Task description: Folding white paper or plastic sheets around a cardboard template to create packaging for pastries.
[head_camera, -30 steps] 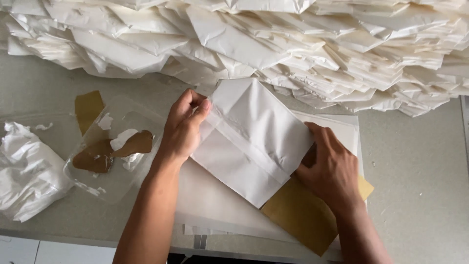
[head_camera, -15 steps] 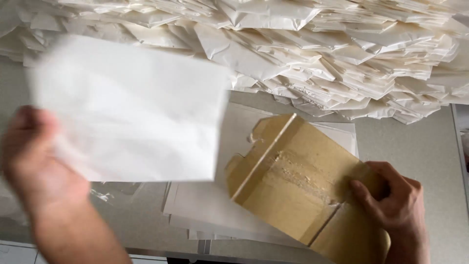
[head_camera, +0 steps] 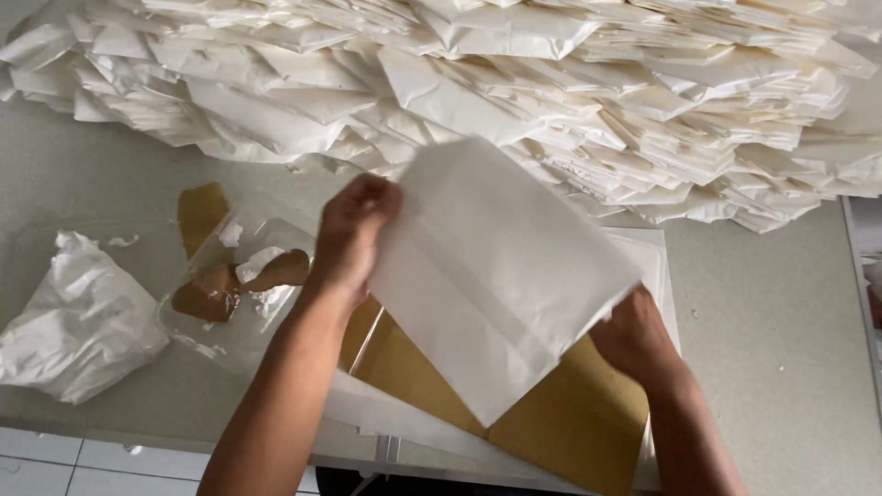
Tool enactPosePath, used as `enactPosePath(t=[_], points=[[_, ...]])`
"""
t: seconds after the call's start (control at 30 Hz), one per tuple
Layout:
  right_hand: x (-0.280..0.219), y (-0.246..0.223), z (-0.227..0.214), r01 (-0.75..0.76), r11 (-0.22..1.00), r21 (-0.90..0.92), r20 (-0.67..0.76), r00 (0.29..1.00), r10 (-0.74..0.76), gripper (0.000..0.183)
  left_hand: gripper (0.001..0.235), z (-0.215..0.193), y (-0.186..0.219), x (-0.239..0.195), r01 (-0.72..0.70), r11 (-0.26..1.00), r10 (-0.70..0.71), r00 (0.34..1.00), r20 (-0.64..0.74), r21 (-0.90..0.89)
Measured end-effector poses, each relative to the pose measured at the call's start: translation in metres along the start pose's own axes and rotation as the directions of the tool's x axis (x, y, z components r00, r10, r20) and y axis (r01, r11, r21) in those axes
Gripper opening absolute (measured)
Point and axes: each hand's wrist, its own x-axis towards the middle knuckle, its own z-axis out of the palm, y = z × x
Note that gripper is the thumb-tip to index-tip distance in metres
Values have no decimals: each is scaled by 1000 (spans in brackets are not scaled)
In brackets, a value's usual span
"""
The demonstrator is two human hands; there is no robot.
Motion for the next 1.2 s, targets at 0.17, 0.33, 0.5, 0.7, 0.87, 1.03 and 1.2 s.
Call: enactPosePath(t=[0.17, 0.33, 0.5, 0.7, 0.87, 1.03, 1.2], points=[[41, 10, 2, -165, 665, 728, 96, 986, 139, 64, 10, 16, -30, 22, -112, 914, -43, 929, 367, 391], [63, -12, 13, -162, 743, 649, 156, 985, 78, 48, 11, 25, -31, 25, -254, 845, -71, 819, 569, 471], [75, -13, 40, -150, 784, 603, 205, 978, 29, 35, 11, 27, -26, 23, -377, 780, -49, 759, 649, 499], [79, 6, 55, -215, 715, 665, 195, 974, 112, 28, 11, 10, -36, 36, -242, 890, -68, 768, 637, 386], [77, 31, 68, -212, 643, 736, 190, 976, 104, 23, 20, 4, -33, 37, -186, 926, -60, 788, 612, 330], [77, 15, 59, -211, 657, 724, 192, 976, 103, 26, 21, 0, -49, 42, -156, 940, -68, 787, 613, 304], [77, 8, 56, -199, 672, 713, 168, 979, 112, 28, 24, -3, -51, 44, -150, 950, -53, 785, 617, 272]])
